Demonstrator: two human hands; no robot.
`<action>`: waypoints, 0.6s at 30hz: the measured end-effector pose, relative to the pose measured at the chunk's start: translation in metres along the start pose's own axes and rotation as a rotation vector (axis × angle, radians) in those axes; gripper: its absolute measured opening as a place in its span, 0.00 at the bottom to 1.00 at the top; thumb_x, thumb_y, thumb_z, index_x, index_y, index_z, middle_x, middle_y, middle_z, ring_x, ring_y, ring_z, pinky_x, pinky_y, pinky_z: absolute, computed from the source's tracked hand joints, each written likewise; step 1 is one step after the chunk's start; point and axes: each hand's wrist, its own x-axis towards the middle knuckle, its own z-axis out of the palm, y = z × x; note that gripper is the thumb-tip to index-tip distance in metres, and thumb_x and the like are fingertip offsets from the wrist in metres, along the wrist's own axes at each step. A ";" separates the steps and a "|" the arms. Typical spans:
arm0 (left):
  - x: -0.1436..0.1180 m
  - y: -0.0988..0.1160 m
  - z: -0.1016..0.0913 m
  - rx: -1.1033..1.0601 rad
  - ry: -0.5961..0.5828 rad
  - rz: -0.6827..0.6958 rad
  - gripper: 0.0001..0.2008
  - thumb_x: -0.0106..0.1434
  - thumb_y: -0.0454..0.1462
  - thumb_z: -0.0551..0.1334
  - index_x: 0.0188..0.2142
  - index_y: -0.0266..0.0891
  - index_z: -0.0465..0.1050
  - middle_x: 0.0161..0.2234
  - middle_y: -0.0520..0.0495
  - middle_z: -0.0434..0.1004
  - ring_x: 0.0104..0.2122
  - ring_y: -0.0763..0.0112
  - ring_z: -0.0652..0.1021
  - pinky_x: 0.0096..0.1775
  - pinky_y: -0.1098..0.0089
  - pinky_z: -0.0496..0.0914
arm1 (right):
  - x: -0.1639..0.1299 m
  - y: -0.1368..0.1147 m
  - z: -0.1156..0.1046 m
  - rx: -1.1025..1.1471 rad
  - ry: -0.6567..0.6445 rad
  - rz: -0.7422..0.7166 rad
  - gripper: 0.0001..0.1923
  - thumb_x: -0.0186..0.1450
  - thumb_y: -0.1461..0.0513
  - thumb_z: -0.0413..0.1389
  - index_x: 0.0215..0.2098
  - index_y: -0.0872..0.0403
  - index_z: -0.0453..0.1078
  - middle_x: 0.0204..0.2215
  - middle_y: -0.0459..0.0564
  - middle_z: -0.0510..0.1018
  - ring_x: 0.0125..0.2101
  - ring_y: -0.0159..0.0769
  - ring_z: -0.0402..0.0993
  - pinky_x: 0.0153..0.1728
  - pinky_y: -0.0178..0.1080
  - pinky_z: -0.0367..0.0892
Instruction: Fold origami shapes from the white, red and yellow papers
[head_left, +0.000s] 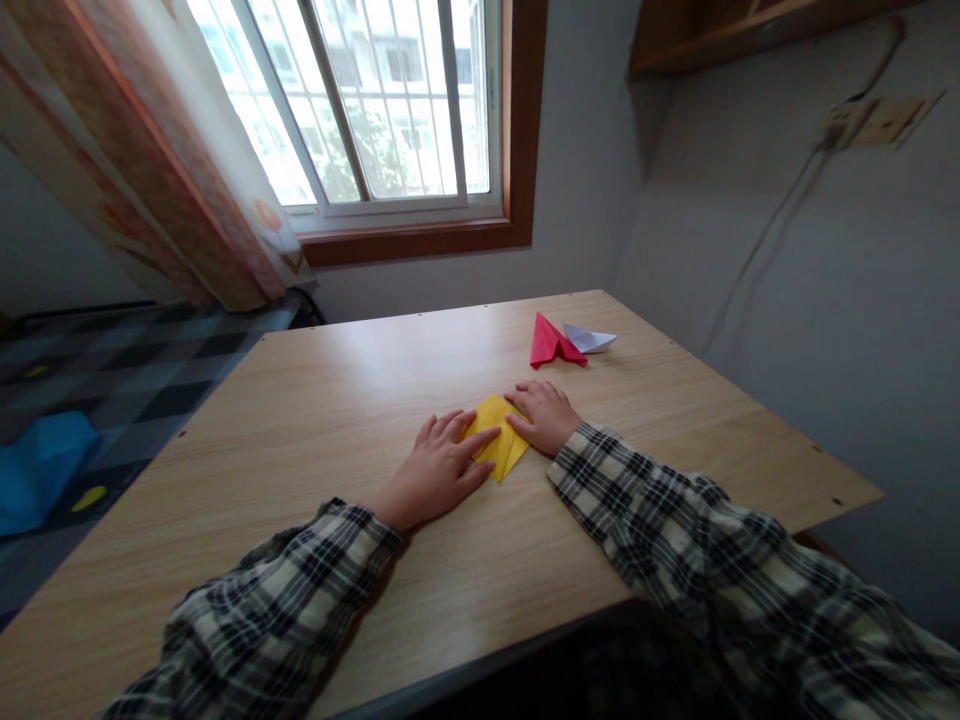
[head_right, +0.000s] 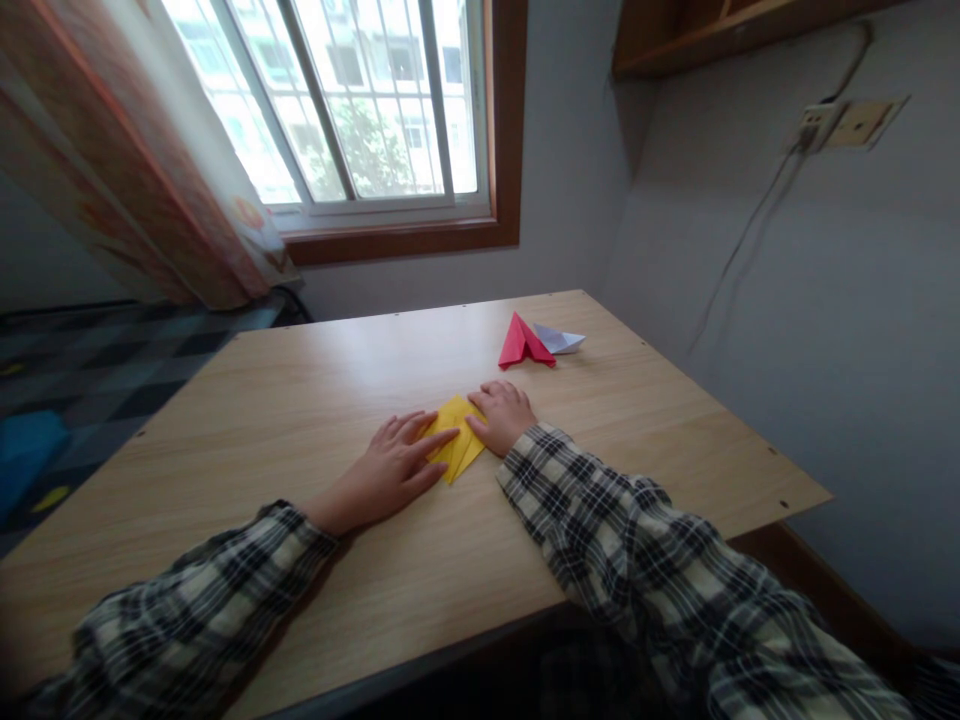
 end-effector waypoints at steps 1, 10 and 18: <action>0.000 0.000 0.000 0.004 -0.003 0.004 0.23 0.73 0.48 0.54 0.65 0.51 0.66 0.67 0.41 0.62 0.66 0.49 0.61 0.66 0.43 0.54 | -0.001 -0.001 -0.001 0.001 -0.009 0.002 0.21 0.70 0.56 0.54 0.60 0.51 0.71 0.61 0.57 0.70 0.62 0.47 0.61 0.63 0.49 0.55; -0.001 -0.001 0.002 0.021 0.005 0.081 0.24 0.74 0.48 0.50 0.66 0.48 0.64 0.68 0.43 0.62 0.67 0.50 0.60 0.67 0.43 0.52 | 0.000 -0.003 -0.003 0.030 -0.008 -0.020 0.22 0.69 0.57 0.55 0.59 0.53 0.72 0.60 0.58 0.71 0.61 0.46 0.63 0.62 0.49 0.56; 0.002 0.003 -0.003 -0.032 0.025 0.175 0.23 0.75 0.45 0.51 0.64 0.40 0.67 0.64 0.42 0.69 0.64 0.57 0.67 0.66 0.52 0.58 | 0.004 0.001 0.001 0.131 0.063 -0.065 0.21 0.65 0.60 0.60 0.56 0.56 0.73 0.56 0.58 0.75 0.58 0.46 0.68 0.60 0.50 0.60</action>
